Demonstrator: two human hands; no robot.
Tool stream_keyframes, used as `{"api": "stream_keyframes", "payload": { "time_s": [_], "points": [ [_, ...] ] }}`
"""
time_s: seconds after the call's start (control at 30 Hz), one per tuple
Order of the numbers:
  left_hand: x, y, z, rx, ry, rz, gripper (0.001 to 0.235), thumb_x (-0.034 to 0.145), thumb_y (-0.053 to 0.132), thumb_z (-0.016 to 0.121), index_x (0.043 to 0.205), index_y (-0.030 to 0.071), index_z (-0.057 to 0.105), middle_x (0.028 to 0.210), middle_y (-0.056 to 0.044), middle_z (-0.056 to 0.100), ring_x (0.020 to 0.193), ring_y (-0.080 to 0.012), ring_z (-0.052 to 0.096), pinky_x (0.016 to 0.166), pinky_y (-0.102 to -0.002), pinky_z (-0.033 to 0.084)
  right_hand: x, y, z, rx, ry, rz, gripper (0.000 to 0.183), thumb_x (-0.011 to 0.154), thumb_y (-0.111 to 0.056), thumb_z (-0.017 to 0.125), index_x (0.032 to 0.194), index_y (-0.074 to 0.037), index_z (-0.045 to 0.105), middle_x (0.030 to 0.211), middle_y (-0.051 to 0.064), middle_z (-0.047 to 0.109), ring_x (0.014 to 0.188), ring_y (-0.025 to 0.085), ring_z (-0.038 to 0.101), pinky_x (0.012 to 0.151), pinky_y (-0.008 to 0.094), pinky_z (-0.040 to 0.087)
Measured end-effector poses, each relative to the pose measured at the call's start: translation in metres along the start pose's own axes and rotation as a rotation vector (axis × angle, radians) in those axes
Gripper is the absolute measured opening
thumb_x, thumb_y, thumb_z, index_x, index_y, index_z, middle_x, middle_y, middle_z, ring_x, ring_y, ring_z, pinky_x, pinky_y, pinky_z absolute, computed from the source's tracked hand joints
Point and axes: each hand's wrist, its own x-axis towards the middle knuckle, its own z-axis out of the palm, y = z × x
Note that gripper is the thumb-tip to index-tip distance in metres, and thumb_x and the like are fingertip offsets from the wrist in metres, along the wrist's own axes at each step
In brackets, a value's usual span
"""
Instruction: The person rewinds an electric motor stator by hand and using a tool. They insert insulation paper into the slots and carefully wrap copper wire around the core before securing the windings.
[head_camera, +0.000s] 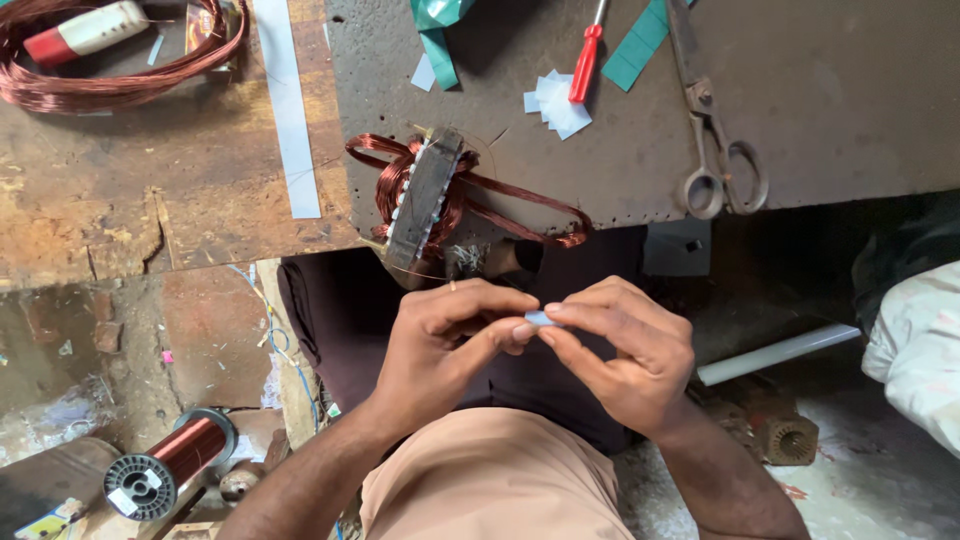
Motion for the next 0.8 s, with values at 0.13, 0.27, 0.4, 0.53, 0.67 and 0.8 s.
{"api": "stream_keyframes", "payload": {
  "time_s": [0.13,0.27,0.4,0.53,0.67,0.8],
  "points": [
    [-0.002,0.011,-0.002,0.419,0.025,0.282,0.009,0.095,0.002,0.074,0.104,0.001,0.073,0.089,-0.007,0.074,0.075,-0.015,0.073,0.066,-0.026,0.058,0.0,-0.001,0.006,0.067,0.013,-0.052,0.019,0.083,0.007,0.082,0.098,0.001,0.072,0.088,0.009,0.073,0.081,0.02,0.074,0.072,0.029,0.059],
    [-0.015,0.021,-0.001,0.599,0.09,0.534,0.011,0.091,-0.001,0.077,0.098,0.001,0.069,0.089,-0.01,0.071,0.076,-0.0215,0.071,0.067,-0.03,0.056,0.0,-0.009,0.011,0.25,-0.019,-0.017,0.016,0.083,0.007,0.078,0.096,0.002,0.071,0.087,0.011,0.073,0.077,0.021,0.072,0.07,0.03,0.058],
    [-0.03,0.014,-0.034,0.685,0.282,0.639,0.013,0.094,-0.01,0.064,0.098,0.002,0.067,0.09,-0.01,0.072,0.081,-0.0214,0.074,0.069,-0.031,0.061,0.017,0.004,0.028,0.248,0.078,-0.025,0.012,0.089,0.009,0.078,0.097,0.003,0.072,0.088,0.009,0.072,0.073,0.018,0.069,0.068,0.029,0.054],
    [-0.012,-0.007,-0.096,0.467,0.639,0.447,0.006,0.108,-0.003,0.065,0.104,-0.004,0.07,0.087,-0.011,0.073,0.074,-0.0137,0.073,0.061,-0.028,0.058,0.044,0.027,0.06,-0.177,0.186,-0.125,0.017,0.09,0.004,0.083,0.103,0.002,0.073,0.099,0.01,0.068,0.088,0.024,0.067,0.075,0.035,0.055],
    [0.008,-0.016,-0.12,0.323,0.558,0.125,0.014,0.108,0.004,0.069,0.117,-0.006,0.069,0.096,-0.008,0.073,0.08,-0.0127,0.071,0.071,-0.026,0.061,0.059,0.045,0.08,-0.36,0.177,-0.242,0.016,0.088,0.003,0.083,0.101,0.001,0.073,0.101,0.01,0.066,0.088,0.029,0.065,0.076,0.04,0.054],
    [0.039,-0.008,-0.126,0.27,0.391,-0.038,0.027,0.101,0.007,0.072,0.126,-0.001,0.066,0.1,-0.005,0.073,0.081,-0.0095,0.069,0.07,-0.023,0.059,0.058,0.052,0.085,-0.408,0.148,-0.248,0.014,0.091,0.001,0.081,0.101,0.0,0.071,0.105,0.009,0.066,0.091,0.028,0.065,0.08,0.04,0.054]
  ]
}}
